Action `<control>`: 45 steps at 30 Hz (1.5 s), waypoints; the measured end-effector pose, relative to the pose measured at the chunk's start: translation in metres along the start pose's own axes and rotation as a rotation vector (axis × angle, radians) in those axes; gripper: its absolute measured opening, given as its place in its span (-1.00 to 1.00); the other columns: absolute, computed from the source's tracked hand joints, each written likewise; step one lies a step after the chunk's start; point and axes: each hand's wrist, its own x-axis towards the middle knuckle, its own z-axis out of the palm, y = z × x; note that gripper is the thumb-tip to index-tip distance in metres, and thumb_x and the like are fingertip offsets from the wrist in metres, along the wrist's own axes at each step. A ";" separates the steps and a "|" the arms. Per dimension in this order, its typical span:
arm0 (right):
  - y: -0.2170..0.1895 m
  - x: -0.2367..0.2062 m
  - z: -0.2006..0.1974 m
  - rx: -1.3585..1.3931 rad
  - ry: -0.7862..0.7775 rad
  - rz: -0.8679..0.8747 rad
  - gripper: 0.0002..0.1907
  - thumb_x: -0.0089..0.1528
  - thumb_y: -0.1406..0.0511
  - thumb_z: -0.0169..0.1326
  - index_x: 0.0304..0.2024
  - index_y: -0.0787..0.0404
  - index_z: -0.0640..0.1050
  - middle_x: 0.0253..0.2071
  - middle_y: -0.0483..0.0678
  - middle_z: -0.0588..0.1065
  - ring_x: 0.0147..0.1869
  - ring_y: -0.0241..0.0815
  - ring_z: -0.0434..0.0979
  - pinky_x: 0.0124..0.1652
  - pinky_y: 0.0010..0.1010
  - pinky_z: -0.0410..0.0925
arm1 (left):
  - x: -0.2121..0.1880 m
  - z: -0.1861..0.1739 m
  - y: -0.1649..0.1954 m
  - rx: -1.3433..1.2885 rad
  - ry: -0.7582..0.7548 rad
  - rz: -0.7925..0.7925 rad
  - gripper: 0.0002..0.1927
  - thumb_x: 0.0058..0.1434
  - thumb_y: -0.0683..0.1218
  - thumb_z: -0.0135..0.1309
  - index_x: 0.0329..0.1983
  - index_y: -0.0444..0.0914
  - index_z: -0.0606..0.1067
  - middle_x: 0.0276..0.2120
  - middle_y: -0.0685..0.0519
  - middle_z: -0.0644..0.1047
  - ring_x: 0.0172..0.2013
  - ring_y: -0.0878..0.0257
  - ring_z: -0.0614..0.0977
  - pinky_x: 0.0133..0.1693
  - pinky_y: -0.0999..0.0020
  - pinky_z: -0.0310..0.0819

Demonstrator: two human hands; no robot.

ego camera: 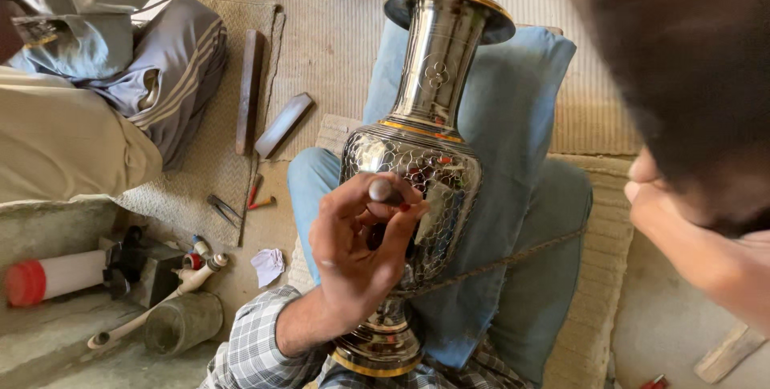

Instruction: The person sits cross-legged on the floor with a brass vase held between their legs and a cushion. They hold a punch against the vase's patterned surface and strike it with a wooden mallet, repositioning the punch repeatedly to emboss decorative floral designs into the metal, working around the vase body and near the base.

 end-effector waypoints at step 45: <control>0.087 -0.171 0.167 0.578 0.581 0.382 -0.33 -0.06 0.50 0.24 0.12 0.35 0.36 -0.30 -0.13 0.47 -0.25 -0.39 0.52 -0.18 -0.52 0.44 | 0.124 0.019 -0.012 0.193 -1.556 0.204 -0.45 0.28 -0.12 0.17 0.36 -0.06 0.41 -0.08 0.12 0.70 -0.45 0.40 0.70 -0.55 0.41 0.53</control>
